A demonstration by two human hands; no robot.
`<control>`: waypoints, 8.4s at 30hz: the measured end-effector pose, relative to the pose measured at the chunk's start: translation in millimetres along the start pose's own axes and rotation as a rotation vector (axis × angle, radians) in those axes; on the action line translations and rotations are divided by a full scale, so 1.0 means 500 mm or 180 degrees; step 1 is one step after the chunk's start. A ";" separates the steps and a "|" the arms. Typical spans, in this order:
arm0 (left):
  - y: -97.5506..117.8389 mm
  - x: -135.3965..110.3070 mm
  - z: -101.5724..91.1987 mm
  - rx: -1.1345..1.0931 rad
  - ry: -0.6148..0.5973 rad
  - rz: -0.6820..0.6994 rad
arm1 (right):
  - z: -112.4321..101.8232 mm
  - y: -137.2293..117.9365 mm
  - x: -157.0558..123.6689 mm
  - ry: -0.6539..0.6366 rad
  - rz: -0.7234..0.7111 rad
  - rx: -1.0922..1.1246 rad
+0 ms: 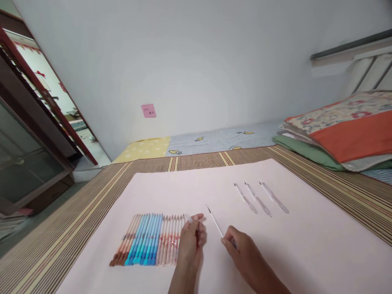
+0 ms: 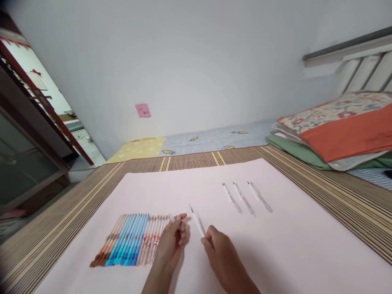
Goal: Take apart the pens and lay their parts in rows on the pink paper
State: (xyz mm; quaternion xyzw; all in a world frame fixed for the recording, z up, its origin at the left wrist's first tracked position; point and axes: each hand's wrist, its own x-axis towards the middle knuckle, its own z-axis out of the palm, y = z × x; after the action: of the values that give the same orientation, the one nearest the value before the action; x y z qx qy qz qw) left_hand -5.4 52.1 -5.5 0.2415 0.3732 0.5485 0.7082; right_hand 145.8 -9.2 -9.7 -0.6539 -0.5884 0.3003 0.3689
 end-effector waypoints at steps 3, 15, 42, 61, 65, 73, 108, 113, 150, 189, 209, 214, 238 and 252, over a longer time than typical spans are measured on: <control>0.001 -0.003 0.000 0.0041 -0.0071 -0.0027 | 0.020 -0.008 -0.019 -0.0130 -0.0012 0.0024; 0.007 -0.008 0.013 0.0191 -0.0202 -0.0031 | 0.038 -0.007 -0.022 -0.0367 0.0029 0.0008; -0.006 -0.006 0.011 0.0331 -0.0195 -0.0103 | 0.055 -0.003 -0.021 -0.0152 -0.0053 0.0079; -0.022 -0.018 0.021 0.0533 -0.0261 -0.0289 | -0.047 0.037 0.095 0.0309 0.0259 -0.0348; -0.021 -0.016 0.024 0.0601 -0.0244 -0.0204 | -0.076 0.055 0.151 0.0411 0.0500 -0.0569; -0.023 -0.008 0.025 0.0636 -0.0218 -0.0202 | -0.099 0.051 0.209 0.0305 0.0950 -0.0952; -0.073 -0.031 0.024 0.0187 -0.0552 -0.0568 | -0.049 0.060 0.069 0.0628 0.1025 0.2283; -0.075 -0.041 0.025 0.0157 -0.0591 -0.0555 | -0.042 0.051 0.023 0.0255 0.1096 0.3235; -0.040 -0.032 0.039 -0.0471 0.0352 -0.0350 | 0.039 0.015 -0.022 0.0468 0.0052 0.1200; -0.010 -0.029 0.037 -0.0548 0.0466 -0.0658 | -0.082 0.072 0.233 0.0763 0.0423 -0.2568; -0.011 -0.028 0.031 -0.0538 0.0198 -0.0597 | -0.058 0.051 0.238 0.0636 0.0485 -0.2300; -0.012 -0.027 0.030 -0.0543 0.0207 -0.0606 | -0.060 0.047 0.234 0.0605 0.0514 -0.2244; -0.006 -0.038 0.035 -0.0355 0.0114 -0.0529 | -0.075 0.037 0.213 0.0652 0.0431 -0.1681; -0.013 -0.034 0.028 -0.0364 -0.0129 -0.0309 | -0.032 -0.028 0.001 -0.0740 -0.0117 0.1128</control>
State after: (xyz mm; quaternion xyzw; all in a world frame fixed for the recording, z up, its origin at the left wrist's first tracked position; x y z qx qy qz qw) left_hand 7.8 34.8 2.6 0.1933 0.3382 0.5289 0.7540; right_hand 151.5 -10.4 11.1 -0.5289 -0.5769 0.4656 0.4131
